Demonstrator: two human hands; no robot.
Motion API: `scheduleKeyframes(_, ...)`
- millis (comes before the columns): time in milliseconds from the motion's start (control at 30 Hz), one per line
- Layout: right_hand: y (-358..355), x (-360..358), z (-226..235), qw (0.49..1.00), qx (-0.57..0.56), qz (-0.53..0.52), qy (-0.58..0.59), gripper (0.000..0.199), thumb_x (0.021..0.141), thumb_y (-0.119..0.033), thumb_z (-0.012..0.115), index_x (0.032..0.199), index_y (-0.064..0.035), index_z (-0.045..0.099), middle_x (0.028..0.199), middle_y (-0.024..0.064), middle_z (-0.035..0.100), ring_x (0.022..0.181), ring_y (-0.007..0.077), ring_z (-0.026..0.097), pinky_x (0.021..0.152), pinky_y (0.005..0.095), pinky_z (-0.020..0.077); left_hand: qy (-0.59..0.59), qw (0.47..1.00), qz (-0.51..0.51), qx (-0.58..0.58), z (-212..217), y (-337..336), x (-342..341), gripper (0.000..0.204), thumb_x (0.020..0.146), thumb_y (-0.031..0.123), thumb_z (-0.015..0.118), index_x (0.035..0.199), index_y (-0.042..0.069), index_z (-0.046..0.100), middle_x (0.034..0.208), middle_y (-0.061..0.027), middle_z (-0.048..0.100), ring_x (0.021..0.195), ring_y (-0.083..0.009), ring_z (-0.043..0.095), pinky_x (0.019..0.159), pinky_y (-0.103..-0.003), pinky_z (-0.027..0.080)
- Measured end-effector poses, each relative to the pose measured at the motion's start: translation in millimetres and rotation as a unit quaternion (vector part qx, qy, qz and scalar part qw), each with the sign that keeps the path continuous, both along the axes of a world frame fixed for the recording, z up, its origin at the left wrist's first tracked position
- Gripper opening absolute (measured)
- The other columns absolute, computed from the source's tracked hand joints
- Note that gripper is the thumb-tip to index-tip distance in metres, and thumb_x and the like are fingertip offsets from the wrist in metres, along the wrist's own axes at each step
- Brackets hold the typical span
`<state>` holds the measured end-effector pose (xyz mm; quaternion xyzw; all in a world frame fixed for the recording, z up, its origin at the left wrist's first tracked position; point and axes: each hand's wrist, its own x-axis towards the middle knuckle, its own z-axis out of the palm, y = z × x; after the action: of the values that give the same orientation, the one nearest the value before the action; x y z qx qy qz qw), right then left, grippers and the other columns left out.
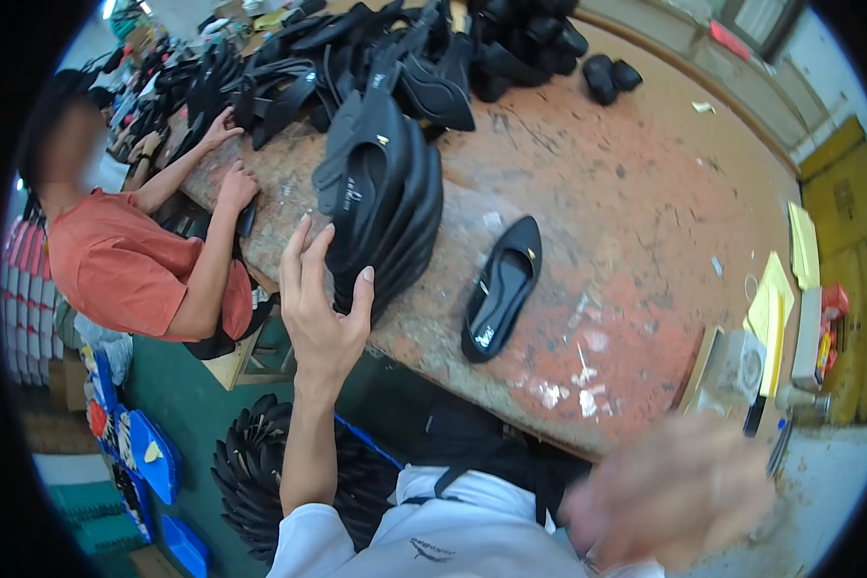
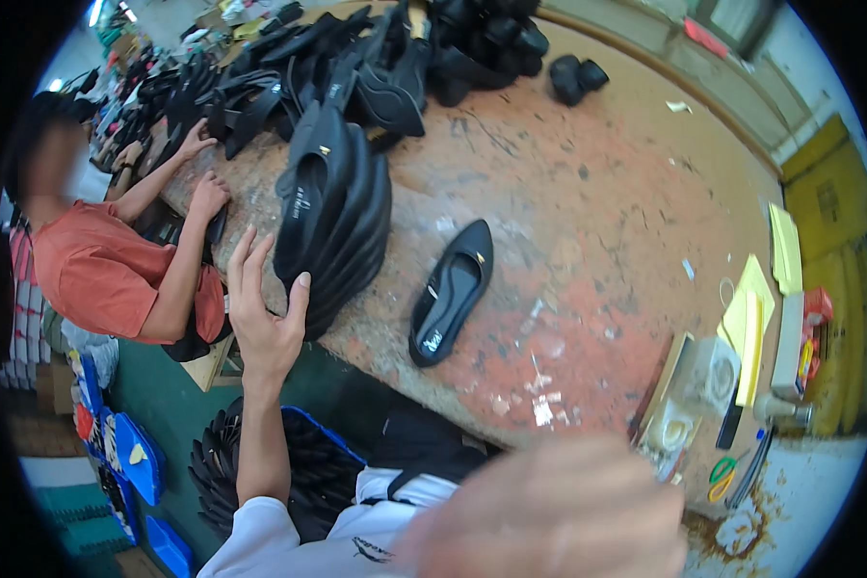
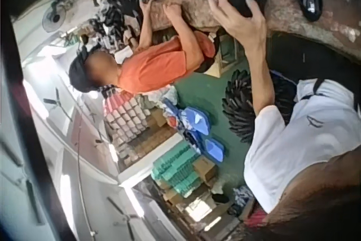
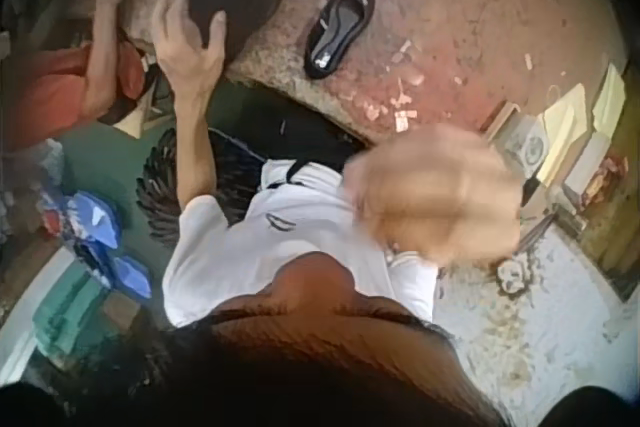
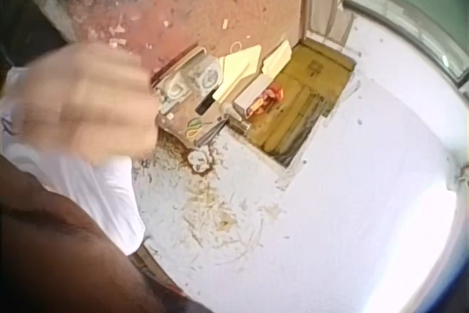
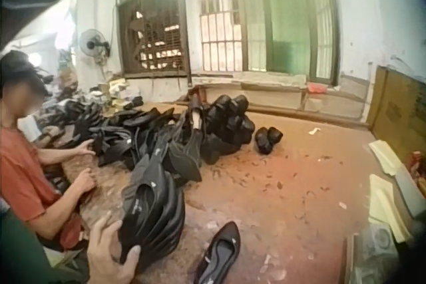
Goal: The person inserts insoles into black high-heeled shoes at a workbench. They pick up a shoe, place an insole inside, and press it down to fit, repeating this process for multiple pairs.
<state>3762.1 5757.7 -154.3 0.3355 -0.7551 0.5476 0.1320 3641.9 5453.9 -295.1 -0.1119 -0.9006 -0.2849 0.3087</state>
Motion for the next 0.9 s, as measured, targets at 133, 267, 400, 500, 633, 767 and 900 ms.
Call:
scheduleKeyframes(133,-32,-115,-81,0.960,-0.053,-0.256,-0.105,0.033,0.091,0.002,0.061,0.118,-0.0030,0.079,0.133,0.0169,0.075,0.102,0.0249,0.076,0.084,0.0344,0.0601,0.014,0.998,0.006,0.054,-6,-9,-17,0.046,0.094,0.011,0.080,0.138,0.002,0.068,0.154,-0.0212,0.058,0.142,-0.0409,0.058,0.119,-0.050,0.045)
scheduleKeyframes(267,-63,-283,-146,0.936,0.076,-0.228,-0.257,0.055,0.085,-0.020,0.078,0.139,-0.0171,0.078,0.141,0.0297,0.070,0.133,0.0369,0.069,0.116,0.0432,0.0529,0.055,0.997,-0.038,0.048,28,10,-54,0.030,0.094,0.007,0.076,0.123,0.001,0.074,0.145,-0.0206,0.065,0.132,-0.0391,0.065,0.112,-0.047,0.051)
scheduleKeyframes(400,-41,-358,-205,0.917,-0.179,-0.226,-0.276,0.047,0.086,-0.015,0.088,0.128,0.0023,0.079,0.121,0.0166,0.081,0.109,0.0229,0.077,0.097,0.0361,0.0590,0.121,0.978,-0.162,0.057,51,87,-122,0.020,0.094,0.005,0.074,0.113,-0.001,0.076,0.127,-0.0191,0.074,0.124,-0.0384,0.068,0.109,-0.046,0.051)
scheduleKeyframes(500,-21,-306,-188,0.880,-0.311,-0.307,-0.187,0.027,0.092,-0.003,0.083,0.119,0.0017,0.081,0.110,0.0083,0.082,0.095,0.0128,0.073,0.087,0.0282,0.0571,0.103,0.983,-0.145,0.051,50,120,-158,0.023,0.094,0.009,0.074,0.114,-0.001,0.075,0.127,-0.0209,0.073,0.126,-0.0401,0.065,0.112,-0.049,0.049)
scheduleKeyframes(633,62,-174,-216,0.802,-0.376,-0.424,-0.187,0.009,0.102,0.000,0.069,0.110,-0.0004,0.072,0.110,0.0026,0.072,0.099,0.0116,0.067,0.088,0.0291,0.0555,0.038,0.984,-0.166,0.059,9,191,-204,0.029,0.090,0.014,0.076,0.115,0.000,0.074,0.131,-0.0206,0.071,0.128,-0.0410,0.062,0.113,-0.048,0.048)
scheduleKeyframes(767,156,-44,-281,0.707,0.009,-0.680,-0.194,0.011,0.095,-0.001,0.064,0.105,-0.0005,0.068,0.103,0.0151,0.071,0.096,0.0281,0.070,0.090,0.0416,0.0546,-0.062,0.968,-0.234,-0.062,-35,323,-248,0.059,0.090,0.012,0.073,0.146,0.004,0.057,0.153,-0.0245,0.055,0.138,-0.0464,0.054,0.115,-0.059,0.046)
scheduleKeyframes(900,143,-31,-302,0.665,0.221,-0.701,-0.133,0.013,0.089,-0.006,0.063,0.101,-0.0030,0.063,0.103,0.0206,0.060,0.102,0.0433,0.058,0.090,0.0565,0.0449,-0.101,0.952,-0.209,-0.199,-77,414,-328,0.086,0.100,0.011,0.063,0.175,0.027,0.023,0.175,-0.0282,0.027,0.150,-0.0577,0.042,0.115,-0.073,0.043)
